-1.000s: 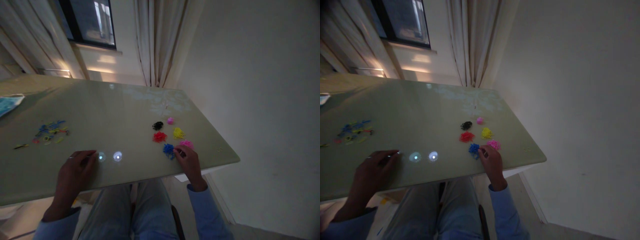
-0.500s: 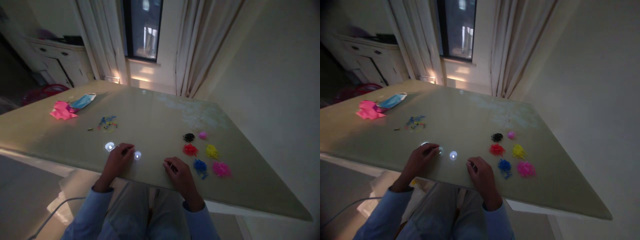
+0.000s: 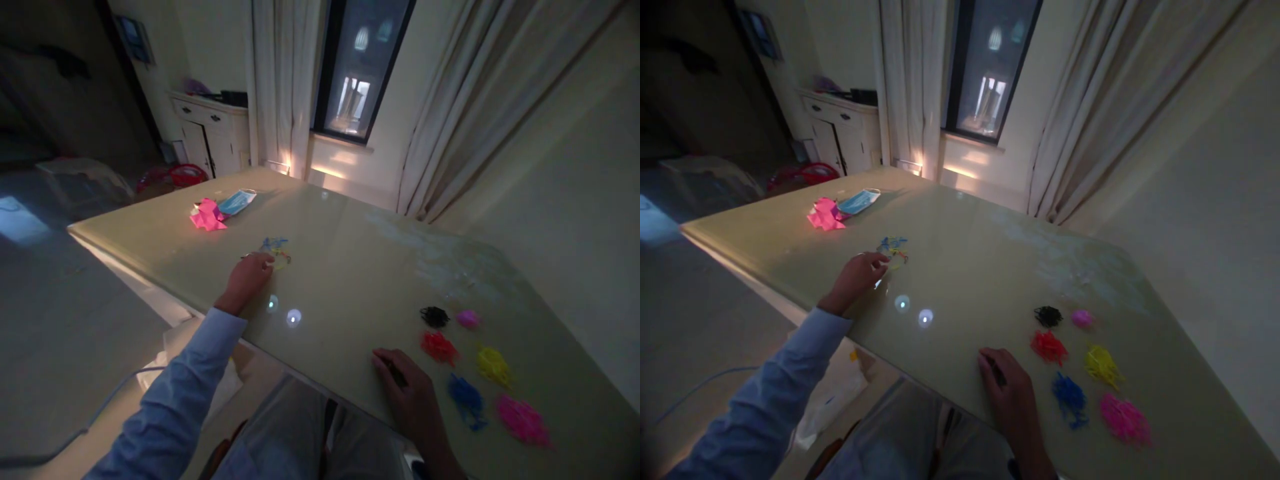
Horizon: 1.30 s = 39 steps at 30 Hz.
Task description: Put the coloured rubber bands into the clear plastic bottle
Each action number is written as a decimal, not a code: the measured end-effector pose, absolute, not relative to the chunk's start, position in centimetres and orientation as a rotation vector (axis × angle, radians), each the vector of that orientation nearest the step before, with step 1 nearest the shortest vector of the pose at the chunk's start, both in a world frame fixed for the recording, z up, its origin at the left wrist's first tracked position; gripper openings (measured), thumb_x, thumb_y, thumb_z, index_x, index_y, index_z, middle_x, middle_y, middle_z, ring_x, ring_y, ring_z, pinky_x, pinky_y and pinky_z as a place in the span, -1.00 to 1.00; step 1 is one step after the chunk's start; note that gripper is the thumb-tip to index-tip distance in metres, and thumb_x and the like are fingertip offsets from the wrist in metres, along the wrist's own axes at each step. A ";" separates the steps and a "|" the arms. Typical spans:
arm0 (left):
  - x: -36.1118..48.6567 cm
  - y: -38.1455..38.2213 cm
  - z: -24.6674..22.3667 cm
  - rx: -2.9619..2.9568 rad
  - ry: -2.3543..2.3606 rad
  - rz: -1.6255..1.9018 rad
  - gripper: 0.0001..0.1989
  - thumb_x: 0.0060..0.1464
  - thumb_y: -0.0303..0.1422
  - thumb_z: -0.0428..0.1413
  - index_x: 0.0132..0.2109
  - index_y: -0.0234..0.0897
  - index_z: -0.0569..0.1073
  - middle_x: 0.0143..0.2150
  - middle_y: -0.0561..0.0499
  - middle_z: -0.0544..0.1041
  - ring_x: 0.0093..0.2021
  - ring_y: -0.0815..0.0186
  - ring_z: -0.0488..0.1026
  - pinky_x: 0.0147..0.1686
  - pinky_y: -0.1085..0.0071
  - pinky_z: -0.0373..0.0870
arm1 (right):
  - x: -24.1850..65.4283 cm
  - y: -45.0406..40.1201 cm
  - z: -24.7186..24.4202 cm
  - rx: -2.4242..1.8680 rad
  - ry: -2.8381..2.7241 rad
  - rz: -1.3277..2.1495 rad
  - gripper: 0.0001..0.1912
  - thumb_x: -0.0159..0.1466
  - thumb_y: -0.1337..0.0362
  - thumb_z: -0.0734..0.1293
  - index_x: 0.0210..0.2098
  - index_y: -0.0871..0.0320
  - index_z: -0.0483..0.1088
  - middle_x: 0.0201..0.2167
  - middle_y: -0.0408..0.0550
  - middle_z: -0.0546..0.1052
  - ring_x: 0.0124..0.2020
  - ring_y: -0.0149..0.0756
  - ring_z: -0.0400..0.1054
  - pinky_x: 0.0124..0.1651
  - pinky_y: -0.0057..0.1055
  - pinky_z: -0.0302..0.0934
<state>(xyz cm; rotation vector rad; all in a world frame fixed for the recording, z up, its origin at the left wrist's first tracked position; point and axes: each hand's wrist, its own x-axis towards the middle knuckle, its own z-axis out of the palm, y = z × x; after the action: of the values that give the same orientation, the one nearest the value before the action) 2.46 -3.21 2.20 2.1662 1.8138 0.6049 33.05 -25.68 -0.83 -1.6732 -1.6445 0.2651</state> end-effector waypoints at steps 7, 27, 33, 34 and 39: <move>3.6 -2.1 1.5 2.308 1.750 0.328 -0.67 0.23 -0.39 -0.05 -0.04 -0.28 0.58 -0.06 -0.21 0.60 -0.06 0.11 0.54 -0.05 0.27 0.43 | 33.2 -25.3 -0.5 -1.736 -1.597 0.250 -0.64 0.29 -0.02 0.29 -0.31 0.10 0.58 -0.36 0.02 0.65 -0.37 -0.20 0.56 -0.28 -0.41 0.47; 3.5 -4.4 1.3 2.324 1.749 0.450 -0.68 0.31 -0.44 -0.17 -0.02 -0.33 0.47 -0.01 -0.23 0.47 -0.16 0.15 0.51 -0.20 0.29 0.42 | 33.0 -25.4 -0.3 -1.741 -1.598 0.280 -0.65 0.30 0.01 0.28 -0.30 0.12 0.57 -0.35 0.03 0.64 -0.34 -0.21 0.55 -0.26 -0.40 0.46; 3.1 -3.6 1.1 2.344 1.733 0.357 -0.73 0.25 -0.44 -0.07 -0.09 -0.33 0.52 -0.03 -0.26 0.48 -0.06 0.07 0.51 -0.15 0.25 0.43 | 33.0 -25.5 -0.3 -1.708 -1.600 0.301 -0.67 0.30 0.03 0.28 -0.30 0.12 0.56 -0.36 0.01 0.63 -0.36 -0.22 0.54 -0.25 -0.39 0.44; 3.1 -3.5 1.1 2.335 1.740 0.358 -0.73 0.24 -0.45 -0.08 -0.13 -0.34 0.52 -0.06 -0.27 0.49 -0.08 0.07 0.51 -0.15 0.25 0.42 | 33.0 -25.5 -0.4 -1.698 -1.602 0.303 -0.67 0.30 0.03 0.28 -0.30 0.12 0.56 -0.37 0.01 0.63 -0.36 -0.22 0.54 -0.25 -0.39 0.44; 3.7 -4.1 1.4 2.240 1.707 0.512 -0.80 0.17 -0.52 -0.05 -0.22 -0.37 0.48 -0.10 -0.28 0.52 -0.15 0.13 0.51 -0.16 0.26 0.41 | 33.0 -25.5 -0.6 -1.670 -1.576 0.323 -0.67 0.30 0.04 0.27 -0.30 0.13 0.57 -0.35 0.03 0.63 -0.34 -0.20 0.54 -0.24 -0.38 0.43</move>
<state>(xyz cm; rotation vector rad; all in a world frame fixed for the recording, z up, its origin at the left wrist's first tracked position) 3.69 -4.14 1.43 2.2398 1.7066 0.5116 33.05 -25.53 -0.57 -1.6698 -1.5763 0.3225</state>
